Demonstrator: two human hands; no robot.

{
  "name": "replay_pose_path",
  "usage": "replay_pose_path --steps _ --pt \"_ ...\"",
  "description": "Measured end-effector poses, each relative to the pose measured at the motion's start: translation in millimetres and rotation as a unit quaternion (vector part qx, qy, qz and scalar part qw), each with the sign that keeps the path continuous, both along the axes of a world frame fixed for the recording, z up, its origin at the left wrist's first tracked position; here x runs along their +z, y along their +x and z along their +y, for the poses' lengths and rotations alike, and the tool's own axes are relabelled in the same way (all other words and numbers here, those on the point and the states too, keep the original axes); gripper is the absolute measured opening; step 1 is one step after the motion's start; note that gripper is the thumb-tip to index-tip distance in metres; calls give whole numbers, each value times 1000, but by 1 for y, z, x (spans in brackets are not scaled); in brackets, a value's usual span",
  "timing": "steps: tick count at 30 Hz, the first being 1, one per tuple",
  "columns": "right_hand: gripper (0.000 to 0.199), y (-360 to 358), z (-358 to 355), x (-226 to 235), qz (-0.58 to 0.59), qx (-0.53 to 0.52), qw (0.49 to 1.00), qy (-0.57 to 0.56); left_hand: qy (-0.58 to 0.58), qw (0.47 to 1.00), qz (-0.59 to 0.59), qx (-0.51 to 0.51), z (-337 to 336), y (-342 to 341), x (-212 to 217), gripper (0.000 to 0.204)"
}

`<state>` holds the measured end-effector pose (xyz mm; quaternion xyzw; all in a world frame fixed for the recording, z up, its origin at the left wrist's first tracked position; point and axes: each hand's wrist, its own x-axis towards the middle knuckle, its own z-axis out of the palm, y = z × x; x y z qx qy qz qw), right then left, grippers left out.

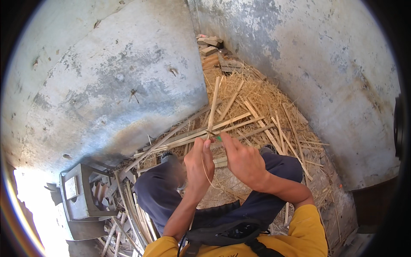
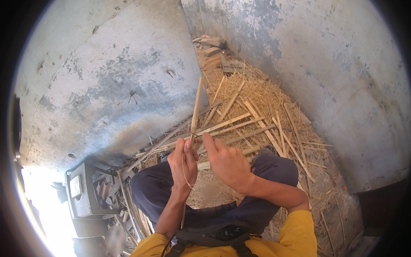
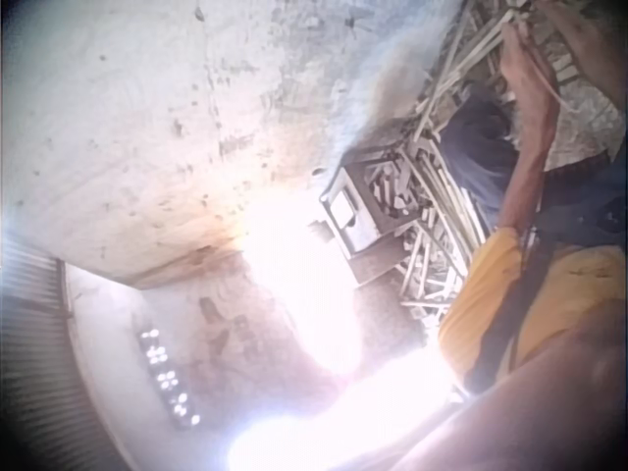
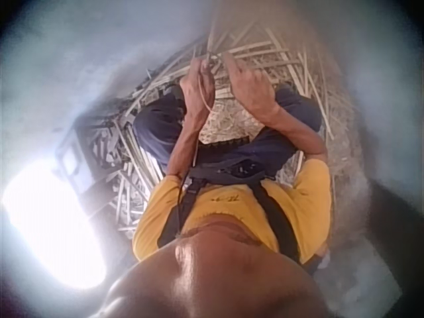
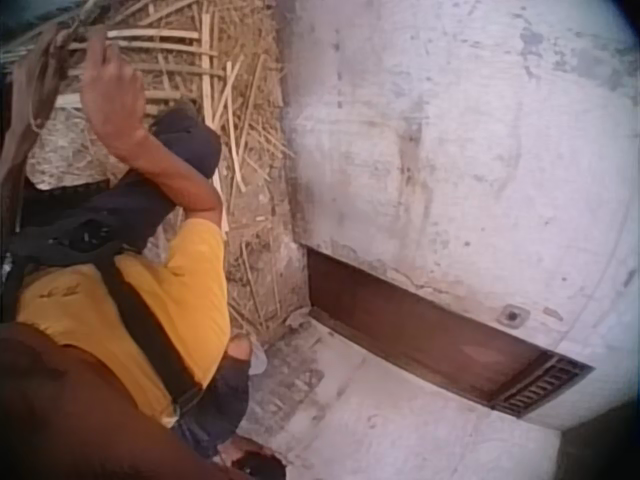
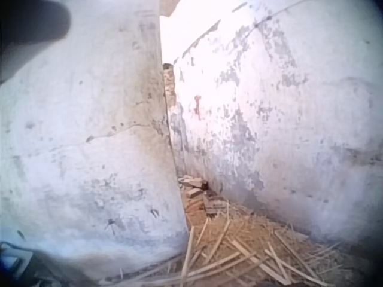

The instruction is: The person strips thin layers of wood from a long bamboo pole using a utility knife while sitting on the floor.

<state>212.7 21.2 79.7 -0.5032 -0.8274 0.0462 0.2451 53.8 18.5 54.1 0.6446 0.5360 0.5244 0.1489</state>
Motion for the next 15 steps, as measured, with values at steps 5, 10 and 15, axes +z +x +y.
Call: replay_pose_path --steps 5,10,15 --pt "45 4 5 -3 41 18 999 -24 -1 1000 4 -2 1 -1 -5 35" --pt "48 -2 2 -10 -11 -4 999 46 1 1000 5 2 1 -1 -4 34" --pt "48 -5 -1 -3 -53 -18 997 47 2 1000 14 2 4 -1 -11 32"
